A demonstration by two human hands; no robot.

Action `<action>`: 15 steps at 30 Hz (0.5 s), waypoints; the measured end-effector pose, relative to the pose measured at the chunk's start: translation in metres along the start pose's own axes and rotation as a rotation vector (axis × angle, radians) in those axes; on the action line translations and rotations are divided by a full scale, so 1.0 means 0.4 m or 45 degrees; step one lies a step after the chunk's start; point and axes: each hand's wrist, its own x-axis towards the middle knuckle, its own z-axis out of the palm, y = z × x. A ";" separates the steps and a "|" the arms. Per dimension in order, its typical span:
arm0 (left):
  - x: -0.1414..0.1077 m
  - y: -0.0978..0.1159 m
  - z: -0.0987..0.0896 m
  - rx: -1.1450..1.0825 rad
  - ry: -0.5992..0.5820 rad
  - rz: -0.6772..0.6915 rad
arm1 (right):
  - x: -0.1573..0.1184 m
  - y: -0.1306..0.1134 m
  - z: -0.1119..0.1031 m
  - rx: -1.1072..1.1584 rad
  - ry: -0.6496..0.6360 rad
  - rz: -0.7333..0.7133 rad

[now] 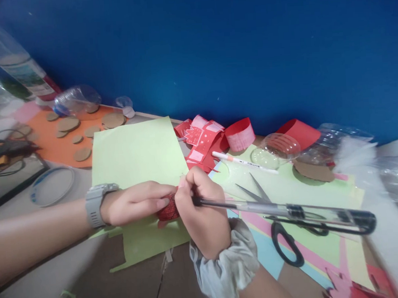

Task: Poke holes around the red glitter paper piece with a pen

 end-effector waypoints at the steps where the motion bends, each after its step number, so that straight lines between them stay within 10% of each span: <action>1: 0.000 0.000 0.000 0.000 -0.002 -0.005 | 0.000 0.000 -0.001 0.003 -0.005 0.003; 15: 0.001 0.003 -0.001 0.017 -0.001 -0.017 | -0.004 0.002 0.000 0.020 -0.003 0.023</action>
